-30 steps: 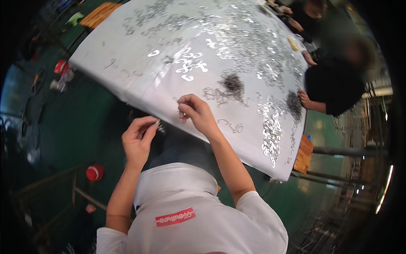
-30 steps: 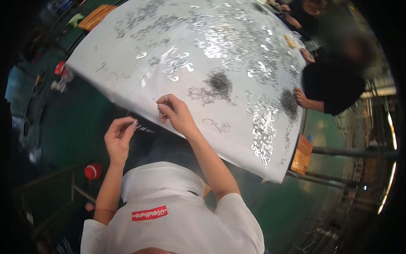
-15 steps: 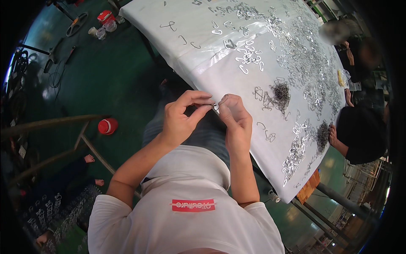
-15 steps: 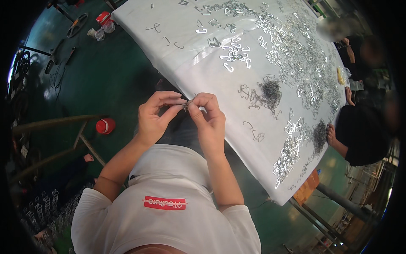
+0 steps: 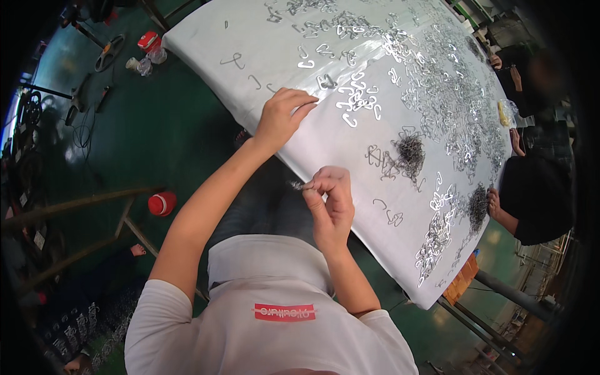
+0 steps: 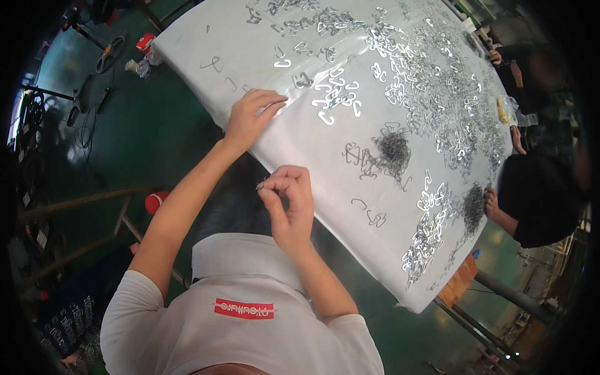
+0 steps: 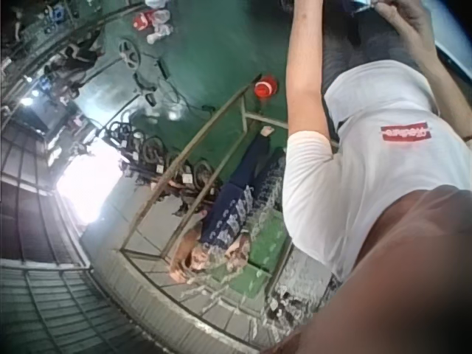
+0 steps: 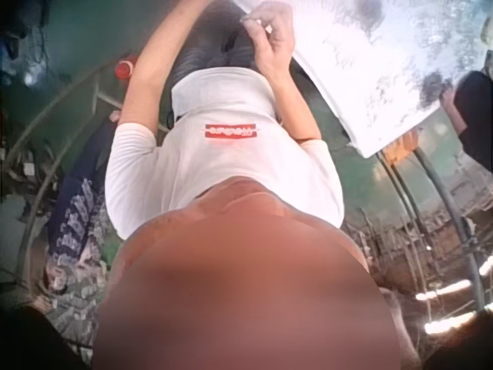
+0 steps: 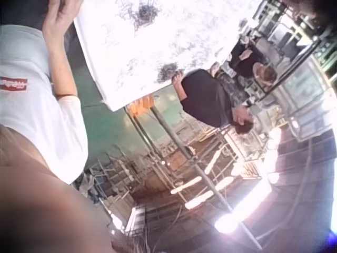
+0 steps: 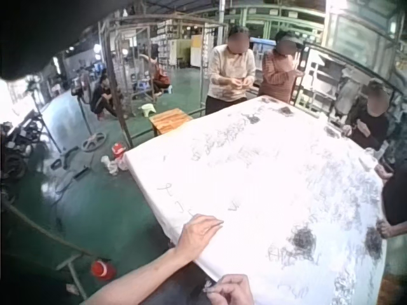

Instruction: The person picks up small metal hooks from a white table and links them together by hand to form chains. They repeatedly pick up hooks, connect them, and hang the completed chains on a nearby metal rack.

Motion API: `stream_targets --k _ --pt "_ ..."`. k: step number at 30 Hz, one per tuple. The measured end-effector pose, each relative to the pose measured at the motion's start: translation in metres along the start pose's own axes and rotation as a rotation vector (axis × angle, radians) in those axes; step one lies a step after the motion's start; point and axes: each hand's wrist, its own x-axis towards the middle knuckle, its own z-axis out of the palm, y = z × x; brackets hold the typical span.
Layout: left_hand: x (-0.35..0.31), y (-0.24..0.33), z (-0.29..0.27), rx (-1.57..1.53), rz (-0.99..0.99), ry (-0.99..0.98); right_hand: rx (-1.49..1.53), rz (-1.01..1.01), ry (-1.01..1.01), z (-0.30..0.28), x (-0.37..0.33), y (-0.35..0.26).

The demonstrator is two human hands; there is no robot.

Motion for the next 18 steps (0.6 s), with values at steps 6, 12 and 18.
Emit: stream_targets --k 6,12,18 --pt "0.053 -0.045 0.058 0.364 0.157 -0.148 -0.046 0.014 -0.019 -0.006 0.000 0.000" --pt "0.075 -0.033 0.050 0.106 -0.098 -0.146 -0.042 -0.058 0.003 -0.005 0.008 -0.005" --pt "0.067 -0.006 0.021 -0.595 -0.672 -0.218 -0.085 -0.030 -0.031 -0.002 0.002 -0.004"
